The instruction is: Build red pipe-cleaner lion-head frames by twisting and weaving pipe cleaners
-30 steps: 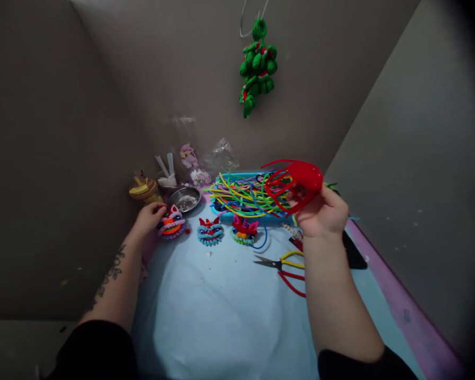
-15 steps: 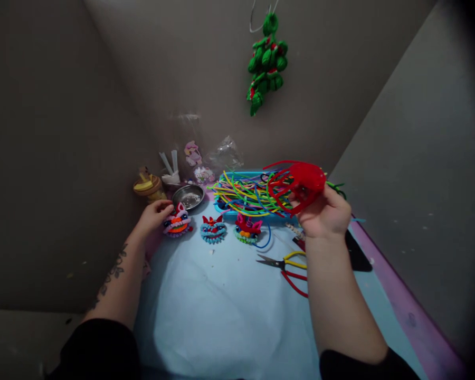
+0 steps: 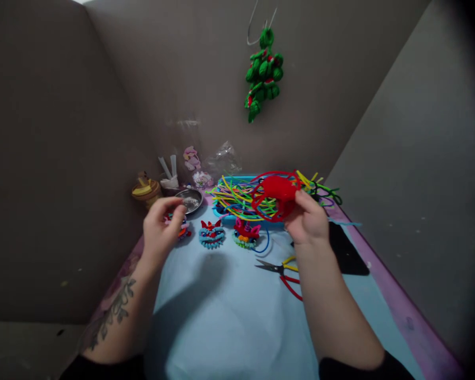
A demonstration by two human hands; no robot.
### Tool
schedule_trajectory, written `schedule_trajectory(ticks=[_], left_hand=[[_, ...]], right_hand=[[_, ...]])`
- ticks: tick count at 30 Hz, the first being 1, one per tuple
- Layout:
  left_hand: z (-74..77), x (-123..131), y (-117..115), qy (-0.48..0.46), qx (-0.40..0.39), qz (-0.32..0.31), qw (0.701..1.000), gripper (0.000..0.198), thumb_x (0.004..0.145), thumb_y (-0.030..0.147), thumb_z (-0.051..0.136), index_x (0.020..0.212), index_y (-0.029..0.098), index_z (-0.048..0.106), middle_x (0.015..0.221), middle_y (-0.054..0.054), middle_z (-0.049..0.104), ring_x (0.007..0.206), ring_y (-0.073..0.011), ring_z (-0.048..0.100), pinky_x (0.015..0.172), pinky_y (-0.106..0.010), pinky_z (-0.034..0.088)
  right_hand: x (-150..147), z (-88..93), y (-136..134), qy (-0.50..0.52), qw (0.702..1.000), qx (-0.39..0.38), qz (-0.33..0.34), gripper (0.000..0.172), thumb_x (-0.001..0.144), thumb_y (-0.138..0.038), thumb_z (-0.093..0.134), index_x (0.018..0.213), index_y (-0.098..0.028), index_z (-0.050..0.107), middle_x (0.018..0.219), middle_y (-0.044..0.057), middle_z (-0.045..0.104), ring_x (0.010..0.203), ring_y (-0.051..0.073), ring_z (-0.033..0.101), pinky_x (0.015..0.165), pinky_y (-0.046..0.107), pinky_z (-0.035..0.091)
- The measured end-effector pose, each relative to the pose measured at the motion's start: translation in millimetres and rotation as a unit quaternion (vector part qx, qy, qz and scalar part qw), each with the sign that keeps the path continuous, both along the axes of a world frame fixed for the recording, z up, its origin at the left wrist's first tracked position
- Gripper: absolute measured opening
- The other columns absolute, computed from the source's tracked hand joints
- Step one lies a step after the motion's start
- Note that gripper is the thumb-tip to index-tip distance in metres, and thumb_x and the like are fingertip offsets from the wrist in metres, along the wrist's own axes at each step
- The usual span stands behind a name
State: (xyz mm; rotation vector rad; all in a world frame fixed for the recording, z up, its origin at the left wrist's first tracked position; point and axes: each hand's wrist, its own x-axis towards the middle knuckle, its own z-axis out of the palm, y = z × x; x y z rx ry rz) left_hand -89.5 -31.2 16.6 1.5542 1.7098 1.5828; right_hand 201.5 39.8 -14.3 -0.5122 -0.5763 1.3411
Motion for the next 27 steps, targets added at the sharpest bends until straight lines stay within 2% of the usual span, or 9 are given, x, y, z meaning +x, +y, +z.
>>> schedule_trajectory(ticks=[1,3,5,9,14,16,20,24,27], left_hand=[[2.0,16,-5,0.032,0.024,-0.034,0.999,0.015,0.075,0.027,0.067,0.089,0.021,0.067,0.092,-0.004,0.065,0.089,-0.0223,0.059,0.077,-0.029,0.046],[3.5,45,-11,0.045,0.027,-0.117,0.992,0.008,0.077,0.024,0.066,0.085,0.022,0.068,0.082,-0.003,0.067,0.076,-0.0202,0.061,0.071,-0.03,0.047],[3.4,67,-10,0.008,0.038,-0.16,0.986,0.016,0.079,0.023,0.064,0.095,0.023,0.066,0.082,-0.003,0.068,0.074,-0.0197,0.063,0.068,-0.029,0.048],[0.0,94,2,-0.025,0.04,-0.194,0.98,0.038,0.078,0.021,0.067,0.115,0.026,0.059,0.09,-0.004,0.07,0.078,-0.0213,0.065,0.07,-0.03,0.048],[-13.2,110,13,-0.049,0.018,-0.233,0.971,0.053,0.075,0.019,0.07,0.125,0.031,0.058,0.084,-0.004,0.072,0.071,-0.0215,0.067,0.064,-0.03,0.048],[-20.0,113,16,-0.07,0.024,-0.242,0.968,0.048,0.076,0.019,0.069,0.121,0.032,0.061,0.085,-0.003,0.072,0.073,-0.0211,0.066,0.065,-0.03,0.05],[-29.9,115,24,-0.114,0.019,-0.192,0.975,0.033,0.074,0.022,0.071,0.106,0.028,0.069,0.085,-0.003,0.071,0.075,-0.0197,0.065,0.07,-0.031,0.053],[-31.7,114,28,-0.2,-0.001,-0.196,0.96,0.027,0.075,0.025,0.07,0.102,0.025,0.069,0.093,-0.005,0.073,0.084,-0.0205,0.068,0.077,-0.033,0.056],[-31.3,113,30,-0.228,0.002,-0.197,0.953,0.022,0.076,0.025,0.07,0.098,0.023,0.069,0.095,-0.006,0.073,0.087,-0.0211,0.069,0.079,-0.035,0.056]], right_hand=[[-6,0.2,-2,-0.017,1.0,0.001,0.003,0.011,0.063,-0.02,0.069,0.074,-0.019,0.066,0.068,-0.002,0.07,0.06,0.012,0.062,0.057,0.023,0.05],[-18,0.7,-6,-0.057,0.998,-0.001,0.011,0.012,0.061,-0.023,0.072,0.07,-0.018,0.067,0.065,-0.002,0.069,0.059,0.012,0.06,0.061,0.023,0.049],[-25,0.7,-9,-0.1,0.995,0.009,0.01,0.013,0.062,-0.027,0.073,0.069,-0.017,0.068,0.066,-0.002,0.069,0.063,0.011,0.059,0.067,0.023,0.047],[-30,0.2,-11,-0.155,0.987,0.029,-0.015,0.013,0.064,-0.029,0.072,0.067,-0.017,0.067,0.074,-0.001,0.069,0.071,0.012,0.058,0.073,0.025,0.045],[-40,0.0,-14,-0.152,0.988,0.029,-0.026,0.014,0.066,-0.031,0.072,0.068,-0.018,0.065,0.076,0.0,0.067,0.076,0.015,0.058,0.078,0.029,0.045],[-47,-0.5,-17,-0.139,0.99,0.022,-0.011,0.014,0.066,-0.03,0.072,0.066,-0.018,0.064,0.074,-0.001,0.066,0.073,0.014,0.057,0.077,0.028,0.044],[-60,-1.1,-22,-0.088,0.996,-0.014,0.017,0.014,0.065,-0.029,0.073,0.07,-0.019,0.065,0.069,-0.002,0.066,0.068,0.013,0.055,0.073,0.026,0.044],[-67,-0.6,-24,-0.06,0.998,-0.023,0.023,0.015,0.062,-0.029,0.075,0.07,-0.019,0.066,0.067,-0.003,0.067,0.067,0.013,0.057,0.073,0.026,0.045],[-69,-1.1,-25,-0.057,0.998,-0.033,0.023,0.016,0.062,-0.029,0.075,0.068,-0.019,0.066,0.068,-0.002,0.069,0.064,0.013,0.058,0.07,0.026,0.046]])
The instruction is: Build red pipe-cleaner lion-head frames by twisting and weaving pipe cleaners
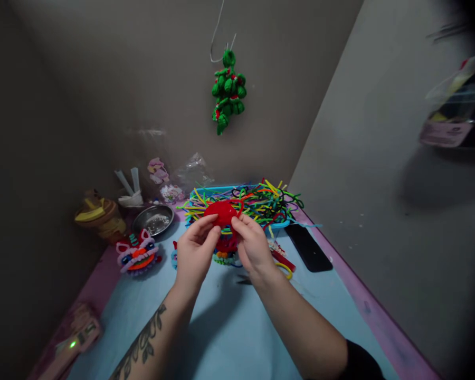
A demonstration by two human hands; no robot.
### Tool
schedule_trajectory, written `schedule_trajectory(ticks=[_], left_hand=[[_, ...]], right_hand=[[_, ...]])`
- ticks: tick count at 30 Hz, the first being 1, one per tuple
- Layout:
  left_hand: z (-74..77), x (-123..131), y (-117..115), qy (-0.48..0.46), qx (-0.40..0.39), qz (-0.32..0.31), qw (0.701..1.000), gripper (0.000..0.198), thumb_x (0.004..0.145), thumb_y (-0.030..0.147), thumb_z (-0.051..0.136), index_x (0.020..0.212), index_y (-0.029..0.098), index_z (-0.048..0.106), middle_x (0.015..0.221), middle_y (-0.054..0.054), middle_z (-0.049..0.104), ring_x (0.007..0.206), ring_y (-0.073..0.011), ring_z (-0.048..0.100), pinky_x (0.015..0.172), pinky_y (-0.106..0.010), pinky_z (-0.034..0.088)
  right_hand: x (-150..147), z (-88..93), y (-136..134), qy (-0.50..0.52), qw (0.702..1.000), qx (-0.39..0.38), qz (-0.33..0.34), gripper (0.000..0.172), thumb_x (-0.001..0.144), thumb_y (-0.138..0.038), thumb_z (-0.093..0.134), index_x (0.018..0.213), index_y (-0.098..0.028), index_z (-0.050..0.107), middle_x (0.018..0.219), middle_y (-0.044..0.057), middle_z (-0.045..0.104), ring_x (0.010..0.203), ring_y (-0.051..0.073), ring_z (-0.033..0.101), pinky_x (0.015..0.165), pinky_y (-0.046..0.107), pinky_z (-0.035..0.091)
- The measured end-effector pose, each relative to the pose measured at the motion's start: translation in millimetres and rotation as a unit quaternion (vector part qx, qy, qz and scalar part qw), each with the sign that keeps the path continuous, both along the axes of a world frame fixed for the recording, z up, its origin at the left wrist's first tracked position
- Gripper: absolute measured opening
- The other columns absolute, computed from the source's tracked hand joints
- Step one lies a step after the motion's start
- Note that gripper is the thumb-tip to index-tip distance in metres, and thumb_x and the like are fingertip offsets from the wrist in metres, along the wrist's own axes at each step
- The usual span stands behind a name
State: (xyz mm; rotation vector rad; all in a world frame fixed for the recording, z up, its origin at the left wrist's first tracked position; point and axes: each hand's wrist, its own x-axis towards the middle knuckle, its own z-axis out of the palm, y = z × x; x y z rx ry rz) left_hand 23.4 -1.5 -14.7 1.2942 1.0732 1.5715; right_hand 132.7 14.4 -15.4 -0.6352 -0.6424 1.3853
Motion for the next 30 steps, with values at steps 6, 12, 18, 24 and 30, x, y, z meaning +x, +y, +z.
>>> schedule_trajectory(ticks=[6,12,18,24,30], left_hand=[[-1.9,-2.0,1.3,0.002,-0.014,0.03,0.999,0.023,0.07,0.024,0.074,0.094,0.023,0.071,0.088,-0.004,0.075,0.081,-0.0202,0.07,0.075,-0.034,0.057],[0.4,0.7,-1.8,0.001,-0.034,0.078,0.996,0.028,0.066,0.029,0.076,0.091,0.017,0.074,0.082,-0.005,0.076,0.071,-0.0185,0.07,0.067,-0.03,0.057],[4.4,-4.7,-2.8,0.015,-0.019,0.087,0.996,0.018,0.068,0.029,0.076,0.083,0.018,0.076,0.077,-0.004,0.076,0.066,-0.0142,0.068,0.063,-0.022,0.055],[7.6,-3.5,-3.1,0.003,-0.008,0.045,0.999,0.027,0.063,0.022,0.078,0.089,0.018,0.075,0.083,-0.004,0.076,0.072,-0.0145,0.07,0.069,-0.023,0.056],[7.5,-3.5,-2.5,-0.006,-0.026,0.072,0.997,0.023,0.062,0.022,0.077,0.084,0.017,0.076,0.077,-0.004,0.076,0.066,-0.015,0.069,0.065,-0.025,0.056]], right_hand=[[-3.4,-2.0,-1.5,0.011,1.0,0.004,0.001,0.015,0.065,-0.028,0.074,0.074,-0.018,0.067,0.074,-0.001,0.071,0.069,0.014,0.06,0.071,0.027,0.046],[-5.0,-2.1,-1.4,0.009,1.0,0.0,0.016,0.017,0.064,-0.029,0.074,0.076,-0.018,0.069,0.072,-0.001,0.07,0.069,0.014,0.06,0.072,0.026,0.046],[-7.7,-6.8,-2.4,-0.002,1.0,-0.006,0.022,0.011,0.067,-0.029,0.072,0.073,-0.02,0.067,0.066,-0.003,0.065,0.067,0.012,0.056,0.069,0.024,0.044],[-7.6,-4.5,-2.4,0.006,1.0,0.002,0.009,0.016,0.066,-0.029,0.071,0.078,-0.02,0.068,0.076,-0.001,0.069,0.07,0.014,0.058,0.071,0.026,0.045],[-8.0,-5.2,-3.2,-0.008,1.0,0.002,0.012,0.015,0.066,-0.031,0.071,0.075,-0.02,0.067,0.073,-0.002,0.067,0.067,0.013,0.055,0.07,0.026,0.045]])
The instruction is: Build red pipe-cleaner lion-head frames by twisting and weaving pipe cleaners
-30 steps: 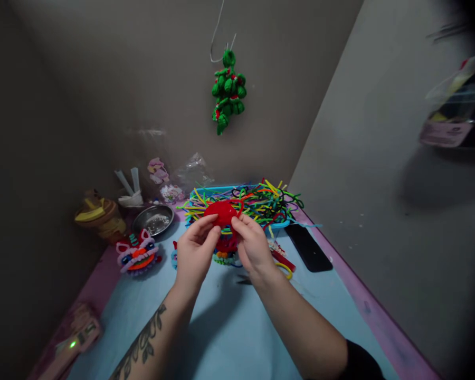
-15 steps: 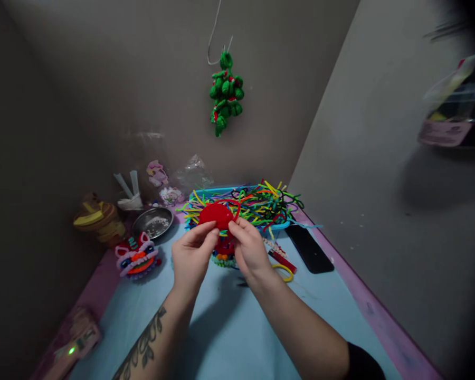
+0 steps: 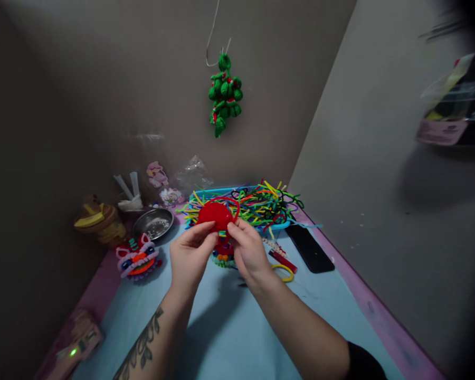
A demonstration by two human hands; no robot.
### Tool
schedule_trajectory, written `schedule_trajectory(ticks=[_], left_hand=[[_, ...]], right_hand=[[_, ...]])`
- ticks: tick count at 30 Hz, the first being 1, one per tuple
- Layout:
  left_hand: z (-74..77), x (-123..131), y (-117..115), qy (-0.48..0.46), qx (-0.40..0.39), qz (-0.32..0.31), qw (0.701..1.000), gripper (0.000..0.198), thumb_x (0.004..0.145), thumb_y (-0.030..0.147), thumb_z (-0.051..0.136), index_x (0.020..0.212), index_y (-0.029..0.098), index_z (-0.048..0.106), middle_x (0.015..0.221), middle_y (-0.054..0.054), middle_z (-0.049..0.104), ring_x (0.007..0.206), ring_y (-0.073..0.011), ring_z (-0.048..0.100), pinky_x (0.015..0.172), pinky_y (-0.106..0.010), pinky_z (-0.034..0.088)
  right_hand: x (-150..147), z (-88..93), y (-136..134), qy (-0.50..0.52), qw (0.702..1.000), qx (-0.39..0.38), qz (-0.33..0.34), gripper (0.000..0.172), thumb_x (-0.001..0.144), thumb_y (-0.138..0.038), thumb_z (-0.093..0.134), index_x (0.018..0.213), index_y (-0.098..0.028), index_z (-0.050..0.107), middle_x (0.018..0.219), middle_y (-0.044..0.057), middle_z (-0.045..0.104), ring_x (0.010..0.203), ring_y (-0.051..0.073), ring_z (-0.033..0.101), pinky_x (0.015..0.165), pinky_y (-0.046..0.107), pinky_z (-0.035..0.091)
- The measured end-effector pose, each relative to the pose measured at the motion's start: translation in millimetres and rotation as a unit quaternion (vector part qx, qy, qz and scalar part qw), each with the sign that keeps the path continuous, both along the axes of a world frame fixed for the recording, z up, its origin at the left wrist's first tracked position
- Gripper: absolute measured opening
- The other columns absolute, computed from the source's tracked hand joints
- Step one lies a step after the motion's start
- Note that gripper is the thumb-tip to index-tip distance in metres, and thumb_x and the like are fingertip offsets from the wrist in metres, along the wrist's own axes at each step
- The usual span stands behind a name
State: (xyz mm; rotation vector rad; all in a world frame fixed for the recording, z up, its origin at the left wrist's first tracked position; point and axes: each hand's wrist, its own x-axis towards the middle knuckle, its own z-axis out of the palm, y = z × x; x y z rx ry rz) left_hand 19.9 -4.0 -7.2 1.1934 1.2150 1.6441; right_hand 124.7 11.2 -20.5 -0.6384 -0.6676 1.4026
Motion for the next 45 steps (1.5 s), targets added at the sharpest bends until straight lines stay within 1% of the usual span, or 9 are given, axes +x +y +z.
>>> schedule_trajectory(ticks=[9,16,19,24,28,34,39,41,45], left_hand=[[-0.1,-3,-1,-0.015,-0.01,0.009,1.0,0.02,0.06,0.02,0.079,0.08,0.018,0.076,0.075,-0.003,0.076,0.065,-0.0128,0.068,0.064,-0.022,0.054],[2.9,-3,2,-0.039,0.001,-0.04,0.998,0.021,0.06,0.018,0.08,0.08,0.018,0.074,0.075,-0.001,0.075,0.066,-0.0108,0.067,0.065,-0.02,0.054],[3.3,-2,2,-0.033,-0.004,-0.042,0.999,0.019,0.061,0.02,0.079,0.079,0.017,0.074,0.075,-0.002,0.075,0.066,-0.012,0.067,0.065,-0.021,0.054],[1.1,1,-1,-0.032,-0.015,-0.014,0.999,0.018,0.063,0.022,0.078,0.08,0.016,0.075,0.075,-0.003,0.075,0.065,-0.0131,0.067,0.065,-0.023,0.054],[0.3,3,-1,-0.051,-0.004,-0.028,0.998,0.017,0.063,0.021,0.077,0.079,0.017,0.074,0.075,-0.002,0.075,0.066,-0.0125,0.067,0.065,-0.023,0.053],[1.0,2,-1,-0.043,-0.015,-0.07,0.996,0.017,0.066,0.022,0.075,0.082,0.017,0.075,0.078,-0.004,0.075,0.067,-0.015,0.067,0.066,-0.026,0.054],[4.9,-2,-1,-0.028,-0.015,-0.039,0.999,0.013,0.064,0.022,0.075,0.077,0.016,0.076,0.076,-0.005,0.075,0.067,-0.0151,0.067,0.067,-0.026,0.053],[7.2,-5,0,-0.044,-0.018,-0.03,0.998,0.015,0.063,0.023,0.077,0.076,0.016,0.075,0.074,-0.004,0.075,0.065,-0.0138,0.066,0.064,-0.024,0.052],[8.6,-13,4,-0.078,-0.033,-0.034,0.996,0.023,0.059,0.026,0.081,0.078,0.015,0.075,0.07,-0.003,0.073,0.059,-0.0116,0.063,0.059,-0.022,0.05]], right_hand=[[-3,0.6,-2,0.005,1.0,0.005,0.009,0.016,0.064,-0.03,0.072,0.075,-0.02,0.067,0.073,-0.001,0.066,0.07,0.013,0.056,0.072,0.026,0.044],[-2,-2.0,0,0.007,1.0,0.0,-0.014,0.015,0.064,-0.03,0.073,0.068,-0.019,0.063,0.068,-0.003,0.063,0.064,0.012,0.052,0.066,0.025,0.042],[-1,-3.2,0,0.004,1.0,0.0,-0.012,0.016,0.063,-0.03,0.074,0.07,-0.019,0.064,0.068,-0.003,0.063,0.067,0.013,0.053,0.069,0.026,0.042],[-1,-5.1,-1,-0.005,1.0,0.001,-0.014,0.015,0.064,-0.028,0.073,0.072,-0.019,0.065,0.075,-0.001,0.067,0.071,0.014,0.054,0.074,0.028,0.043],[-1,-4.2,-2,-0.007,1.0,-0.001,-0.018,0.015,0.063,-0.028,0.074,0.07,-0.019,0.066,0.074,-0.001,0.067,0.071,0.014,0.055,0.076,0.028,0.043],[1,-4.2,-1,-0.045,0.999,0.005,-0.014,0.017,0.064,-0.031,0.073,0.074,-0.02,0.066,0.077,0.0,0.067,0.074,0.016,0.057,0.081,0.032,0.044],[3,-7.5,1,-0.103,0.994,0.029,-0.022,0.018,0.067,-0.034,0.071,0.066,-0.02,0.061,0.072,0.0,0.06,0.072,0.015,0.052,0.078,0.031,0.042],[6,-8.5,2,-0.133,0.989,0.044,-0.043,0.019,0.07,-0.034,0.07,0.065,-0.02,0.058,0.069,-0.002,0.057,0.069,0.014,0.049,0.073,0.029,0.041],[20,-5.7,5,-0.216,0.959,0.085,-0.163,0.013,0.075,-0.031,0.066,0.074,-0.02,0.058,0.07,-0.004,0.053,0.067,0.013,0.047,0.068,0.027,0.039]])
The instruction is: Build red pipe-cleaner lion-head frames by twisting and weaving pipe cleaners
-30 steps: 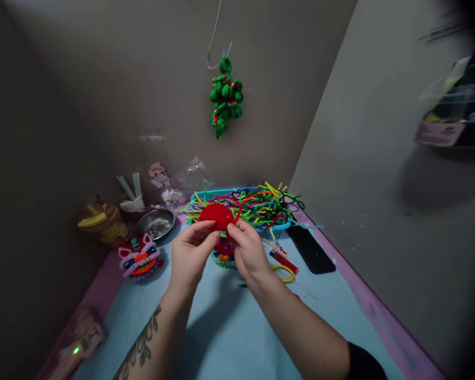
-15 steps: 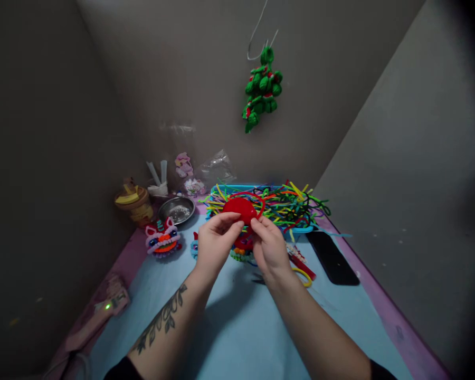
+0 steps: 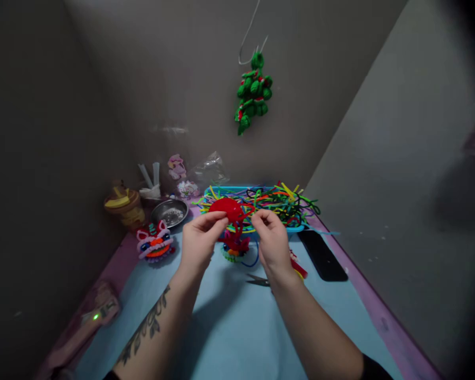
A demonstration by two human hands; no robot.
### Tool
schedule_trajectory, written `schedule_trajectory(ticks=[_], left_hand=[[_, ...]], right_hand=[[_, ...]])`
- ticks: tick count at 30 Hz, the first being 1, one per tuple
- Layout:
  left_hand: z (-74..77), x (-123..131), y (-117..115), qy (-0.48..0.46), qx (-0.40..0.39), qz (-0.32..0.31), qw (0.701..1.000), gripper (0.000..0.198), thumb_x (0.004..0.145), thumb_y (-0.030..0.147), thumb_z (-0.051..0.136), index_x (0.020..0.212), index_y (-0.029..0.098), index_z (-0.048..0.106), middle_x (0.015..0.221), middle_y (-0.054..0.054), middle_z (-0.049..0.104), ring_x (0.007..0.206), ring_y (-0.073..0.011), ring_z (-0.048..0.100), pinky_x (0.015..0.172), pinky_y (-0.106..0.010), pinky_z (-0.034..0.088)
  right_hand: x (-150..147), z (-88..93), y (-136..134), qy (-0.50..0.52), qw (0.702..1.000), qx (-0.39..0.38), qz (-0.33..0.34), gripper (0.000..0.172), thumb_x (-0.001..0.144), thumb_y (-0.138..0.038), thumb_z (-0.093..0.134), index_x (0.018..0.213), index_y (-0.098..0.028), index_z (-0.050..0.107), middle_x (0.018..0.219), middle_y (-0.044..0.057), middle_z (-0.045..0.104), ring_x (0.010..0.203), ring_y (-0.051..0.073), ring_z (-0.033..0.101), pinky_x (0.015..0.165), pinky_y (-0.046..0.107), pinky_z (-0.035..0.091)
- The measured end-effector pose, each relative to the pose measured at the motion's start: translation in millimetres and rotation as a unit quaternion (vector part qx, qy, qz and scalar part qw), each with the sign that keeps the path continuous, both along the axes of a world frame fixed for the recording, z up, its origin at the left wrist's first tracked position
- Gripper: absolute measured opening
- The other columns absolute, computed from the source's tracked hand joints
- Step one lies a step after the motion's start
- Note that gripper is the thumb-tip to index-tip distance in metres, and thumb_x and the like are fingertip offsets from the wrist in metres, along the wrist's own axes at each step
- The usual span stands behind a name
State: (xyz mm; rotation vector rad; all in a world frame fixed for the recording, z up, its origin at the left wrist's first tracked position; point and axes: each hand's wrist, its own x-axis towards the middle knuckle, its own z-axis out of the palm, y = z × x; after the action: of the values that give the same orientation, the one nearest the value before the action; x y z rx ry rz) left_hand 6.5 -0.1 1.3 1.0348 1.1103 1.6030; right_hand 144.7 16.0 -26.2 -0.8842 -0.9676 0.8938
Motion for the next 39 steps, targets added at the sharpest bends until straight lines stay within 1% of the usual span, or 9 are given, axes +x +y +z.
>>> schedule_trajectory(ticks=[5,10,15,20,23,27,29,34,39], left_hand=[[-1.7,-8,7,-0.057,-0.015,-0.018,0.998,0.029,0.053,0.026,0.085,0.077,0.014,0.075,0.065,-0.003,0.072,0.057,-0.0104,0.063,0.057,-0.021,0.049],[5.2,-11,8,-0.134,-0.052,-0.05,0.988,0.031,0.044,0.022,0.088,0.07,0.014,0.073,0.06,-0.001,0.07,0.052,-0.0102,0.062,0.054,-0.021,0.051],[9.4,-12,8,-0.149,-0.083,-0.063,0.983,0.032,0.042,0.02,0.088,0.069,0.015,0.072,0.058,-0.001,0.07,0.047,-0.0103,0.061,0.049,-0.02,0.05],[3.7,-8,9,-0.164,-0.083,-0.083,0.979,0.032,0.043,0.019,0.088,0.071,0.014,0.072,0.062,-0.002,0.072,0.053,-0.0118,0.065,0.056,-0.022,0.052],[-1.7,-6,10,-0.151,-0.076,-0.082,0.982,0.032,0.045,0.021,0.087,0.073,0.014,0.073,0.065,-0.002,0.072,0.057,-0.0122,0.066,0.059,-0.023,0.053],[-8.8,-4,12,-0.052,-0.038,-0.019,0.998,0.032,0.052,0.027,0.084,0.079,0.013,0.074,0.066,-0.003,0.072,0.057,-0.012,0.063,0.056,-0.023,0.05],[-10.9,-2,13,-0.034,-0.033,-0.006,0.999,0.032,0.054,0.028,0.084,0.08,0.013,0.074,0.066,-0.003,0.071,0.057,-0.0115,0.062,0.056,-0.022,0.049],[-9.6,-1,14,-0.102,-0.057,-0.025,0.993,0.035,0.047,0.028,0.086,0.076,0.012,0.074,0.064,-0.003,0.071,0.056,-0.012,0.063,0.057,-0.023,0.048],[-11.0,-4,15,-0.114,-0.051,-0.012,0.992,0.036,0.048,0.026,0.086,0.079,0.013,0.074,0.067,-0.003,0.072,0.059,-0.0124,0.064,0.063,-0.025,0.049]], right_hand=[[25,7.6,4,-0.229,0.964,0.085,-0.107,0.015,0.08,-0.021,0.058,0.095,-0.022,0.063,0.09,0.003,0.058,0.082,0.017,0.055,0.075,0.03,0.043],[40,2.1,17,-0.365,0.922,0.096,-0.08,0.018,0.078,-0.017,0.057,0.09,-0.023,0.069,0.089,0.005,0.061,0.084,0.02,0.057,0.076,0.033,0.045],[40,-3.5,22,-0.33,0.941,0.058,-0.049,0.016,0.072,-0.021,0.064,0.086,-0.023,0.07,0.079,0.002,0.062,0.064,0.015,0.052,0.062,0.029,0.043],[40,-5.4,23,-0.339,0.938,0.057,-0.052,0.009,0.073,-0.02,0.061,0.078,-0.021,0.069,0.076,0.003,0.065,0.068,0.017,0.057,0.065,0.03,0.044],[46,-4.1,22,-0.363,0.922,0.076,-0.112,0.014,0.076,-0.018,0.055,0.078,-0.02,0.069,0.078,0.004,0.067,0.073,0.019,0.06,0.068,0.031,0.046],[54,0.0,16,-0.352,0.906,0.101,-0.214,0.018,0.081,-0.019,0.052,0.083,-0.02,0.07,0.082,0.005,0.069,0.077,0.019,0.062,0.075,0.034,0.048],[53,1.1,13,-0.314,0.92,0.093,-0.215,0.016,0.08,-0.022,0.055,0.085,-0.02,0.07,0.083,0.005,0.07,0.075,0.018,0.062,0.073,0.033,0.049],[42,3.4,7,-0.14,0.979,0.065,-0.135,0.012,0.076,-0.026,0.062,0.083,-0.019,0.069,0.074,0.002,0.067,0.063,0.015,0.061,0.06,0.029,0.049],[40,11.0,3,-0.115,0.977,0.083,-0.163,0.009,0.076,-0.025,0.063,0.08,-0.019,0.069,0.071,0.002,0.066,0.063,0.016,0.061,0.061,0.03,0.048]])
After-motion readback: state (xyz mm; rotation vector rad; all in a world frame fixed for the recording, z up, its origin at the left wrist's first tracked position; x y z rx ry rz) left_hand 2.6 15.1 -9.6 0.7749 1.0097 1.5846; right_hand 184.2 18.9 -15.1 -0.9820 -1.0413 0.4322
